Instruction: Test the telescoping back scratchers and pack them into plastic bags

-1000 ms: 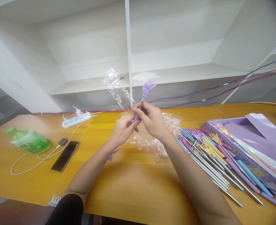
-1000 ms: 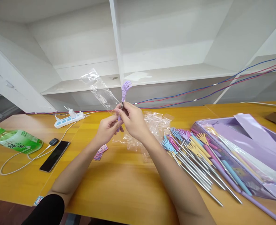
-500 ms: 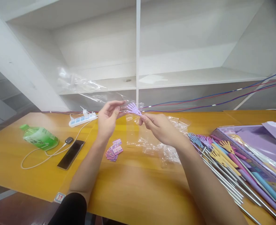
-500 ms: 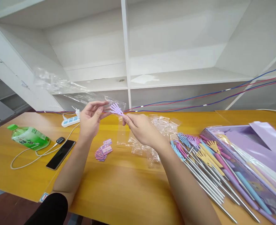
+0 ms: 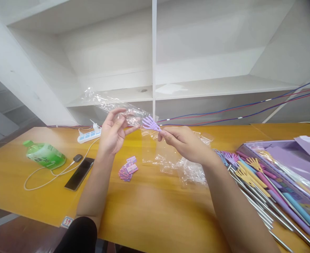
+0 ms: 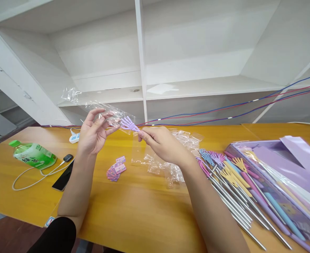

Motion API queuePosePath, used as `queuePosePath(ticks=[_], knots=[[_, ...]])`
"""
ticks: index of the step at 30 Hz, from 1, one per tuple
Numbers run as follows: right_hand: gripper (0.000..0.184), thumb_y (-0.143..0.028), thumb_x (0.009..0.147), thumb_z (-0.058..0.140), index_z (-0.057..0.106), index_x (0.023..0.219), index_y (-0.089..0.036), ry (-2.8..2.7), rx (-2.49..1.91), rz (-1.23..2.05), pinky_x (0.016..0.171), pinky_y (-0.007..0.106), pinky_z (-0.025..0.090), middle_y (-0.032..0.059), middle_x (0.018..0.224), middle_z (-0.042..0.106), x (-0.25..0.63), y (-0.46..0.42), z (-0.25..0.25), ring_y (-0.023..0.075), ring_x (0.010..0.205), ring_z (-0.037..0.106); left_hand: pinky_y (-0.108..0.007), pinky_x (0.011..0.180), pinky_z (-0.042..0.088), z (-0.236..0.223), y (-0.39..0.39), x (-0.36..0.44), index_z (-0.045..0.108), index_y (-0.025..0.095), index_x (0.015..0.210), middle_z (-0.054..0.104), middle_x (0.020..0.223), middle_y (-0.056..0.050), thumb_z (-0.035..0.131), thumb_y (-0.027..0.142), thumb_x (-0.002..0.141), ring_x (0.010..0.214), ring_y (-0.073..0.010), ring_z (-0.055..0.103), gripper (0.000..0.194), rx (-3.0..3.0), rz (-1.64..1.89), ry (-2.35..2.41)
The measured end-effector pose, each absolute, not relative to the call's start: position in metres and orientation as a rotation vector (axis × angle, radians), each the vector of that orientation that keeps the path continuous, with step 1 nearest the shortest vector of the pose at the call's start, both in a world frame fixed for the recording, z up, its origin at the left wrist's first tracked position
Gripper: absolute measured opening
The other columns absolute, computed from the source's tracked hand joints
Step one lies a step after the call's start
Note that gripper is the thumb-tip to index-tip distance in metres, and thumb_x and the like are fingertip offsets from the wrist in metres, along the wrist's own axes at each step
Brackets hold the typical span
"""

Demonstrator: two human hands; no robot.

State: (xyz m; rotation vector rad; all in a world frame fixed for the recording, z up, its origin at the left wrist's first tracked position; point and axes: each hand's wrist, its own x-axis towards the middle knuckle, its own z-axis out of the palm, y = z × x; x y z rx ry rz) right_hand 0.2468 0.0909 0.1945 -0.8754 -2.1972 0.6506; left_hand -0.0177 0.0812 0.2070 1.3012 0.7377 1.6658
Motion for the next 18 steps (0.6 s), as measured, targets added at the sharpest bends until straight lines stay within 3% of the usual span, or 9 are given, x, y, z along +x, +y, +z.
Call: queuePosePath(ticks=[10,18], knots=[[0.050,-0.058,0.112,0.040,0.070,0.094,-0.023,-2.212,-0.848,0.669,0.071,0.028,0.037,0.0001,0.076,0.063,0.245,0.089,0.194,0.0151,0.074,0.057,-0.039,0.091,0.071,0.204,0.073,-0.005,0.065,0.028,0.121,0.078,0.120,-0.006,0.078,0.034,0.095,0.118,-0.0261,0.077,0.030,1.355,1.565,0.725],[0.051,-0.059,0.112,0.039,0.071,0.095,-0.023,-2.222,-0.833,0.662,0.072,0.028,0.038,0.0003,0.076,0.063,0.242,0.090,0.192,0.0154,0.073,0.056,-0.035,0.089,0.070,0.200,0.071,0.007,0.063,0.027,0.117,0.080,0.116,-0.006,0.081,0.032,0.092,0.103,-0.0220,0.081,0.031,1.343,1.655,0.778]])
